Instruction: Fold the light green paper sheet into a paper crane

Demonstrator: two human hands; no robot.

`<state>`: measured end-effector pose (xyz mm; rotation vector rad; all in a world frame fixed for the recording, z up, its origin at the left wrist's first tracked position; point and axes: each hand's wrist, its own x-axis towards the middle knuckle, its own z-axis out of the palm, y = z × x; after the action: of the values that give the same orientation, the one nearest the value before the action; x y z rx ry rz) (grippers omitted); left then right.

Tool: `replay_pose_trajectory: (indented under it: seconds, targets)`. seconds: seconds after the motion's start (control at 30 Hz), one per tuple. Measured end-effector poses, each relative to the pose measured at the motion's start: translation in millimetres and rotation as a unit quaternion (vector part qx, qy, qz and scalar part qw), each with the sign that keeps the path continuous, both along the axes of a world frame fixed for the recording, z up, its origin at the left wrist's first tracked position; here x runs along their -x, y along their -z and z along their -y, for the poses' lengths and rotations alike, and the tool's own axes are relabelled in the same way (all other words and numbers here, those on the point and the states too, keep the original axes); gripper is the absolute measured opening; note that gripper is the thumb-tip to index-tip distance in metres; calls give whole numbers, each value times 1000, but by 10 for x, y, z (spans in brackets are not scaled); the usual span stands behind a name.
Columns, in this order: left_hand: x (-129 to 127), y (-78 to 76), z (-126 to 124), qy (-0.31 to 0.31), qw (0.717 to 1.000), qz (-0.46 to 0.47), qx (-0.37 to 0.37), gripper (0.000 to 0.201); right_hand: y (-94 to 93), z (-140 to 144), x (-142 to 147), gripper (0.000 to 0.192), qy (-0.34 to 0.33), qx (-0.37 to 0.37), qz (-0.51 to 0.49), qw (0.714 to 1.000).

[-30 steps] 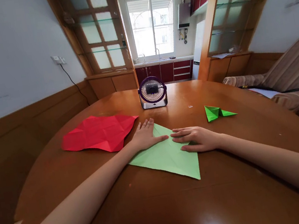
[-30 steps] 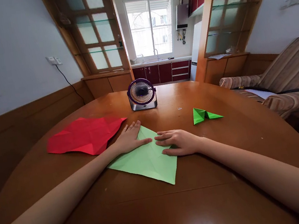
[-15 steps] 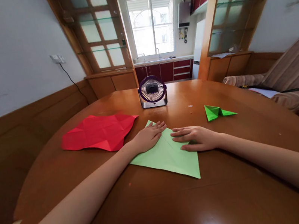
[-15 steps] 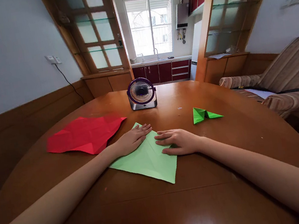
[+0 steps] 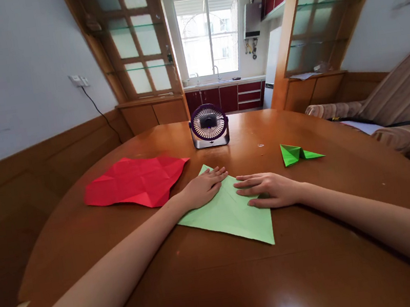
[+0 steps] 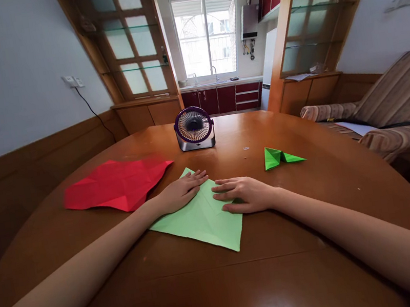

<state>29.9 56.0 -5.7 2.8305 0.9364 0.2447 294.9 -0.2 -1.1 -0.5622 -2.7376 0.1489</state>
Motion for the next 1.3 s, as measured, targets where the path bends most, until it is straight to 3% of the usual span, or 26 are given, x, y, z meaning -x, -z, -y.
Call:
replay_pose_trajectory:
  seconds: [0.43,0.67,1.17,1.3]
  targets:
    - [-30,-87,61,-13,999,-44,-4,49,4,-9,5,42,-6,-7,-5,1000]
    - [-46,-36,77,-13,998,-52,-27,47,-1,-9,17,41,-8,-18,0,1000]
    - [-36,-39,32,-61,997,2,51,54,-12,22,10,39,-1,22,-32,999]
    - [-15,17,-42,-71,997,0,22,53,-3,10,-1,39,-5,28,-37,999]
